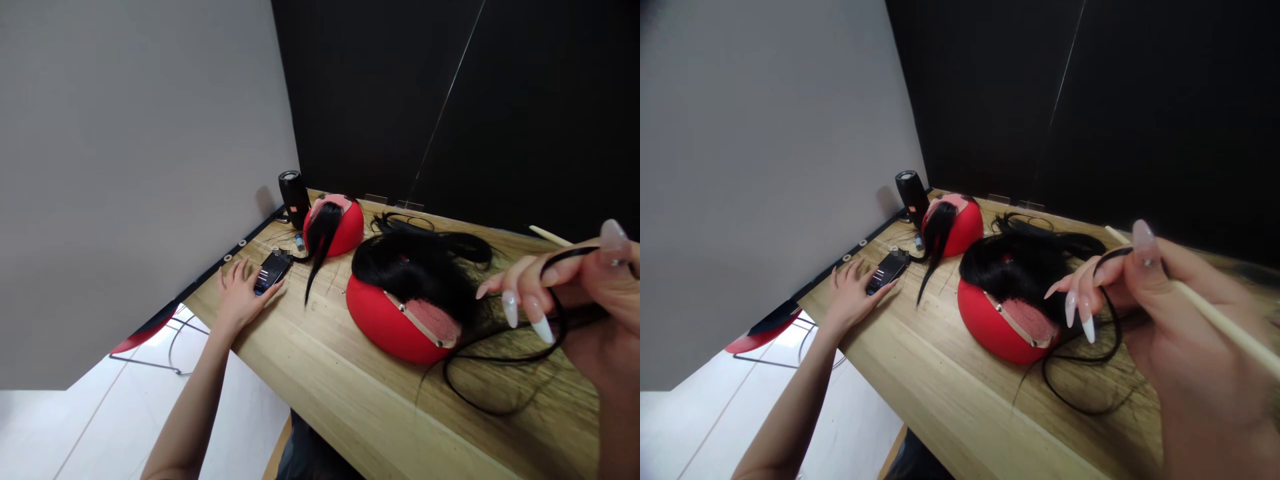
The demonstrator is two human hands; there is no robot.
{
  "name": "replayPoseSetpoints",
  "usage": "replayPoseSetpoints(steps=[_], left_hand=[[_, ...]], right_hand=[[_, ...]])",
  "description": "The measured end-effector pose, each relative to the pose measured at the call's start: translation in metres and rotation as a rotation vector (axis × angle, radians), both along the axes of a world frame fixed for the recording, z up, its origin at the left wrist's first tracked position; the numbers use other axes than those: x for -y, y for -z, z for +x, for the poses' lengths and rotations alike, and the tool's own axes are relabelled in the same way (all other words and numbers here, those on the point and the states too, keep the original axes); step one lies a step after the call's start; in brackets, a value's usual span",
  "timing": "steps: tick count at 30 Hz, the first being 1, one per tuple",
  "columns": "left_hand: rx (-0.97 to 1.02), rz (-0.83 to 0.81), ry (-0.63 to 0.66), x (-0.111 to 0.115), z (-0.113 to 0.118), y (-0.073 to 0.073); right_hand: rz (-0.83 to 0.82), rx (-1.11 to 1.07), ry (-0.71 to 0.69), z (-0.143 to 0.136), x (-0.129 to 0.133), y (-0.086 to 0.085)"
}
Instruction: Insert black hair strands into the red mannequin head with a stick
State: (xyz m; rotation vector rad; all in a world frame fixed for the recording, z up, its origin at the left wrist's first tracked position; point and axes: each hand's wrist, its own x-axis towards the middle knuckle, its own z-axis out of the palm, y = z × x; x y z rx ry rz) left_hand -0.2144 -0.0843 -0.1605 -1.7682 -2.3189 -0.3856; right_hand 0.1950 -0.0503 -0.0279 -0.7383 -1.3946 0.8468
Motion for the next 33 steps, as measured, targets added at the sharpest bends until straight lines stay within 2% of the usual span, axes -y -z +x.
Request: replayPoseSetpoints(steps=[5, 15, 19, 22, 33], left_hand=[[-0.02, 0.031, 0.016, 0.007, -0.005, 0.002], [-0.099, 0.119, -0.013, 0.046, -0.002, 0.011], [-0.109, 0.178, 0.028, 0.045, 0.004, 0.009], [-0.1, 0.162, 0.06, 0.041, 0.009, 0.007], [-0.054, 0.139, 0.058, 0.039, 0.012, 0.01]], right_hand=[[-0.017, 0.01, 0.005, -0.001, -0.001, 0.002], [-0.062, -0.005, -0.021, -0.003, 0.002, 0.002], [-0.079, -0.017, -0.005, -0.003, 0.001, 0.004], [-0.06, -0.013, -0.011, -0.002, 0.001, 0.003], [-0.084, -0.063, 0.029, 0.0, 0.002, 0.002]])
